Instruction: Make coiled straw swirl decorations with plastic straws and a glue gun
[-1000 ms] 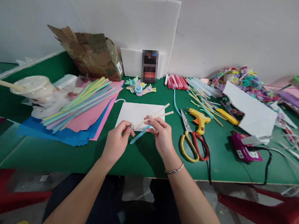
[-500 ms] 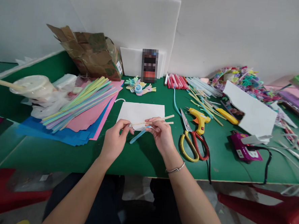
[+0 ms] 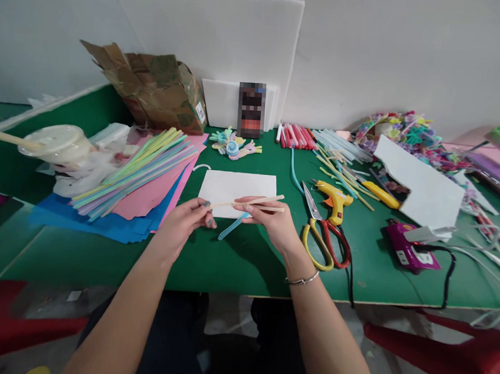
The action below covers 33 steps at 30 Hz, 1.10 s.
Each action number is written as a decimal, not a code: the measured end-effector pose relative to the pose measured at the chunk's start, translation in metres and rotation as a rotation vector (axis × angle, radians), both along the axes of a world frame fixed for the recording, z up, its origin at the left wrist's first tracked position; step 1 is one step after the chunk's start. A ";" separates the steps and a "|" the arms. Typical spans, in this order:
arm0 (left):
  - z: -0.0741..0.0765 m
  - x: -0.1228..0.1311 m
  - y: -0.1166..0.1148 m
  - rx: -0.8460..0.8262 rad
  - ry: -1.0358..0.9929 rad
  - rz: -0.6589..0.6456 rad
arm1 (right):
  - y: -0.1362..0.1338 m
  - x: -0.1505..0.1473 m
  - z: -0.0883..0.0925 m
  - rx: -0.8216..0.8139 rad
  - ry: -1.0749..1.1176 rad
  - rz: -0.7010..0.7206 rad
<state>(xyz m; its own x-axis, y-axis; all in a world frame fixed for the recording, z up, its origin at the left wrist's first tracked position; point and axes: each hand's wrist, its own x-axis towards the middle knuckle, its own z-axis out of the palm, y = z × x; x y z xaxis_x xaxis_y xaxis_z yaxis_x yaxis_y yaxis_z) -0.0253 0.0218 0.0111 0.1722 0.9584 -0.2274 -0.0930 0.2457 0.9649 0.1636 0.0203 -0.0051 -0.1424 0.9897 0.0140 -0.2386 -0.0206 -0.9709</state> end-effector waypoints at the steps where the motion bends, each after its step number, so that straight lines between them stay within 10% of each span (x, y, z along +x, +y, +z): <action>1: 0.001 -0.001 0.000 -0.001 0.007 -0.007 | 0.000 0.001 -0.001 0.023 -0.034 -0.005; 11: -0.005 0.002 0.000 -0.344 -0.316 -0.127 | 0.001 -0.005 -0.002 0.112 -0.034 -0.242; 19: -0.014 0.008 -0.006 0.740 0.858 0.098 | 0.006 -0.002 -0.004 -0.131 0.026 -0.280; 24: -0.019 0.005 -0.005 1.089 1.064 0.106 | 0.006 0.001 -0.003 -0.200 0.087 -0.237; 28: -0.014 0.002 -0.005 0.938 0.943 0.122 | 0.006 0.003 -0.005 -0.241 0.093 -0.201; 33: -0.004 0.005 -0.005 0.364 0.416 0.056 | 0.006 0.001 -0.006 -0.171 0.068 -0.220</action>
<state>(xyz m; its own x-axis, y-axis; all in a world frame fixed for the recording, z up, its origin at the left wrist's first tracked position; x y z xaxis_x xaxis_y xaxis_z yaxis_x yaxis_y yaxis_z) -0.0202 0.0171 0.0075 0.0852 0.9930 0.0817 0.3109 -0.1044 0.9447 0.1642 0.0263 -0.0115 0.0719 0.9856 -0.1534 -0.3197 -0.1229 -0.9395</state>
